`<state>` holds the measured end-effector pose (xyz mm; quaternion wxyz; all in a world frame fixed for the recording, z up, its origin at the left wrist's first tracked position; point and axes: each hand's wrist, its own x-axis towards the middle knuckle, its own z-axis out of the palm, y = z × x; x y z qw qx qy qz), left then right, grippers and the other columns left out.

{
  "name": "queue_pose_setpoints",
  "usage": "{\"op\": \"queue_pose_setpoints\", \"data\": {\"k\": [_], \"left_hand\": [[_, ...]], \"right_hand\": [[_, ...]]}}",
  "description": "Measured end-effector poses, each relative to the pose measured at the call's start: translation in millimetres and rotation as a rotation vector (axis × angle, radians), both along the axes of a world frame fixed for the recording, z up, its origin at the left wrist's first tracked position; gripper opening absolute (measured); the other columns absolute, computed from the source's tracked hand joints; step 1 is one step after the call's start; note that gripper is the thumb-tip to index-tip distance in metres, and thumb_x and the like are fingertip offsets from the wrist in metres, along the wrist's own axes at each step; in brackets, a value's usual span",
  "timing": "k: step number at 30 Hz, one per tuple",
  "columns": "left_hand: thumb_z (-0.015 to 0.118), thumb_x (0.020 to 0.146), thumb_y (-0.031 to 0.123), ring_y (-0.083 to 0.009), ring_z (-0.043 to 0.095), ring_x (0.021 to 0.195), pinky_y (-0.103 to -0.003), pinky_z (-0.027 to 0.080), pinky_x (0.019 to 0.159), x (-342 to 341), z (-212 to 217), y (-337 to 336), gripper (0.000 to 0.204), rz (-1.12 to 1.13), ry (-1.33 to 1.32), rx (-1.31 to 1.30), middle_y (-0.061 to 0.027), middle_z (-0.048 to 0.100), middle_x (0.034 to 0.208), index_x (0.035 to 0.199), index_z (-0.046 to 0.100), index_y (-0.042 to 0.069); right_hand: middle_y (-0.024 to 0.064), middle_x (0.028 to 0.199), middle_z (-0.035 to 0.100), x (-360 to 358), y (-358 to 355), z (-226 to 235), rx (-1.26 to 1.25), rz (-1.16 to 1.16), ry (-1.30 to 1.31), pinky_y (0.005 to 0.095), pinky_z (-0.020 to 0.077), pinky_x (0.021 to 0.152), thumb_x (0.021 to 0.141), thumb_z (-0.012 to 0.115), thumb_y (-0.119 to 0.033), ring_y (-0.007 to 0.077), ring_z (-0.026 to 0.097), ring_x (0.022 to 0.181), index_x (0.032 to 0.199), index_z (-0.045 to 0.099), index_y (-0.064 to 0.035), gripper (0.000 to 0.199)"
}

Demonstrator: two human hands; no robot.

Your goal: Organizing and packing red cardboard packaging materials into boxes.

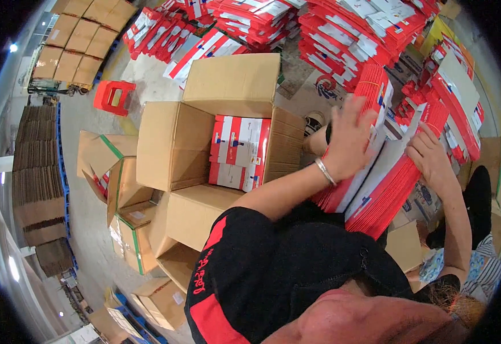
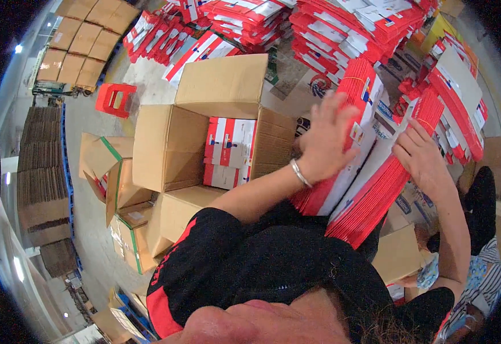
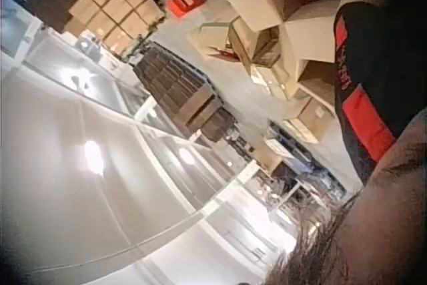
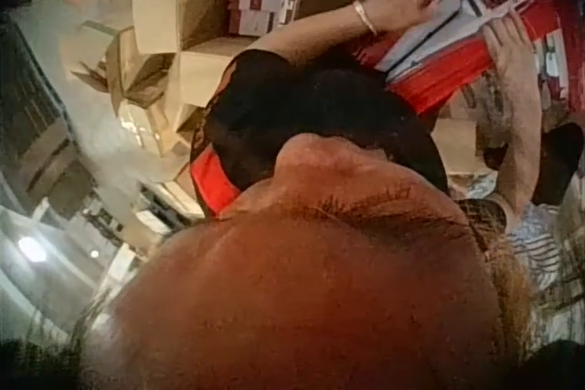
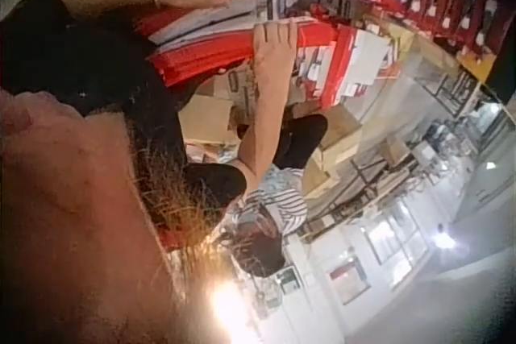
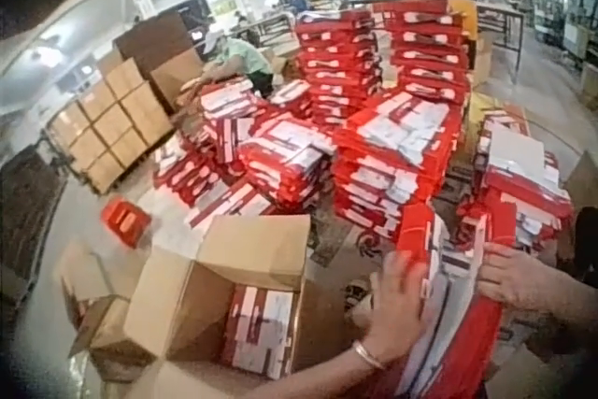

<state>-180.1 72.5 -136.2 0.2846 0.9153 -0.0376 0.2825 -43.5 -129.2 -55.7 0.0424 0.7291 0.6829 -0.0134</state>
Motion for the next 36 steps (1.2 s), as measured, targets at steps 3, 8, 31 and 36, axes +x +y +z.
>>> {"op": "queue_pose_setpoints", "data": {"k": [3,8,31,36], "left_hand": [[0.076,0.075,0.02,-0.0359,0.049,0.124,-0.043,0.038,0.106,5,-34,25,0.066,0.135,0.376,-0.683,-0.0226,0.056,0.125,0.13,0.046,0.0],[0.077,0.079,0.017,-0.0183,0.064,0.098,-0.033,0.052,0.087,1,-77,77,0.06,-0.01,0.6,-1.258,-0.013,0.064,0.116,0.128,0.05,-0.005],[0.06,0.094,0.028,-0.0165,0.061,0.104,-0.032,0.052,0.089,-19,3,83,0.043,-0.224,0.449,-1.89,-0.0063,0.06,0.12,0.128,0.05,0.003],[0.073,0.083,0.008,-0.0192,0.056,0.115,-0.035,0.049,0.095,-15,27,105,0.058,-0.226,0.337,-1.214,-0.0097,0.059,0.122,0.133,0.043,0.004]], "right_hand": [[0.0077,0.087,0.052,-6,2,6,0.161,0.042,-0.092,0.0413,0.0382,0.107,0.069,0.056,-0.009,0.0254,0.056,0.097,0.082,0.053,-0.005,0.014],[0.0104,0.085,0.05,12,-12,53,0.226,-0.113,-0.007,0.0381,0.0428,0.088,0.073,0.057,-0.018,0.0302,0.053,0.089,0.084,0.054,-0.0067,0.016],[0.0127,0.114,0.064,-33,-51,-87,0.705,-1.218,1.5,0.035,0.0504,0.09,0.088,0.07,-0.03,0.0183,0.063,0.101,0.126,0.053,-0.0001,0.052],[0.0138,0.12,0.061,-22,-18,-43,1.051,-0.979,1.135,0.033,0.047,0.093,0.08,0.077,-0.019,0.018,0.059,0.107,0.126,0.053,0.0011,0.055]]}}
